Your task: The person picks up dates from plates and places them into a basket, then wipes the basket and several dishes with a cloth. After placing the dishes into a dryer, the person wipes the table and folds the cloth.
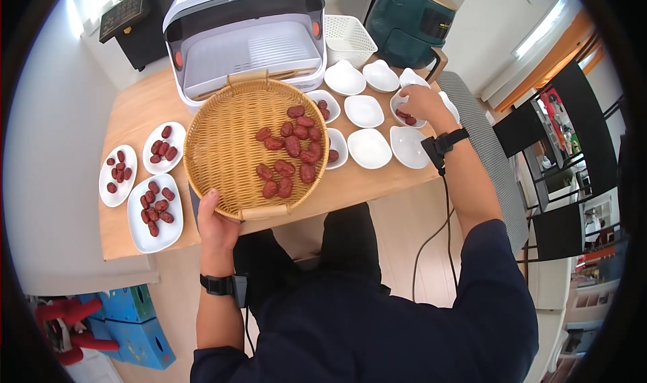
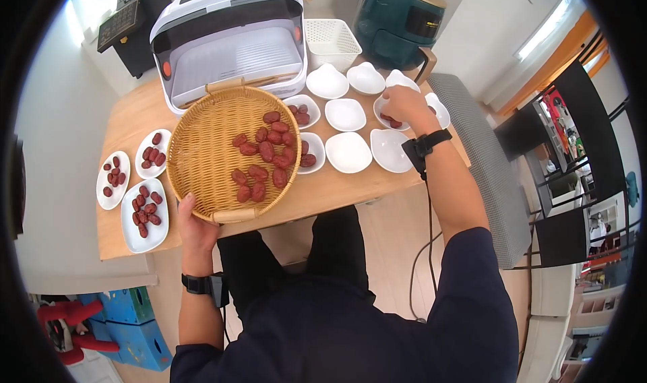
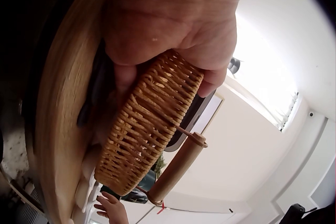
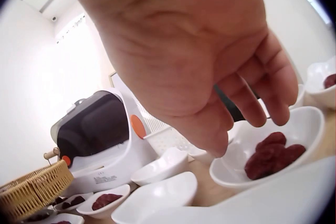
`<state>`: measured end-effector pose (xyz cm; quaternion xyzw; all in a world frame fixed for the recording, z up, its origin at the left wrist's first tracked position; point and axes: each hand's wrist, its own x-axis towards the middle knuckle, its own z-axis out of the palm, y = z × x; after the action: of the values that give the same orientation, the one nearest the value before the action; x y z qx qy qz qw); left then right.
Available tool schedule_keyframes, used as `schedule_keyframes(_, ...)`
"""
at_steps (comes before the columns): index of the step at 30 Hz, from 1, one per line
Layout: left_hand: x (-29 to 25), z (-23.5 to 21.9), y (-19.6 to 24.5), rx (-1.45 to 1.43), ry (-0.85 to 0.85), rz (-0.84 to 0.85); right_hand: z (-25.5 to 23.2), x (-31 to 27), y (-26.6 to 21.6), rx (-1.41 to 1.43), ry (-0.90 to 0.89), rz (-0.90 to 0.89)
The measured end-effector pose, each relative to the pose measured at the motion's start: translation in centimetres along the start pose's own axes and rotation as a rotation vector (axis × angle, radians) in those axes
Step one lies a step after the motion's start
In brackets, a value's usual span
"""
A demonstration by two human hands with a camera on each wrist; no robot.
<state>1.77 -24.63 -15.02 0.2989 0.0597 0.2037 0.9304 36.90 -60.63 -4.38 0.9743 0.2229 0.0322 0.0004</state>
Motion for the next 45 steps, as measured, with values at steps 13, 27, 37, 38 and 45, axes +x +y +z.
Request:
schedule_keyframes(13, -0.2, -0.2, 0.0, 0.005, 0.024, 0.019, 3.9, 1.6, 1.9, 0.060, -0.161, -0.089)
schedule_keyframes(27, -0.1, 0.3, 0.4, 0.000, -0.021, -0.038, -7.0, -2.3, -17.3, 0.718, -0.083, -0.661)
schedule_keyframes(37, 0.0, 0.5, 0.3, 0.018, -0.008, -0.048, -2.7, -1.5, -22.2, 0.491, 0.000, -0.719)
schedule_keyframes(38, 0.0, 0.3, 0.2, 0.022, 0.003, -0.038, -2.8, -1.8, -20.9, 0.586, 0.160, -0.754)
schedule_keyframes(45, 0.0, 0.1, 0.1, 0.014, 0.005, -0.041, -4.0, 1.3, -0.6, 0.403, 0.199, -0.021)
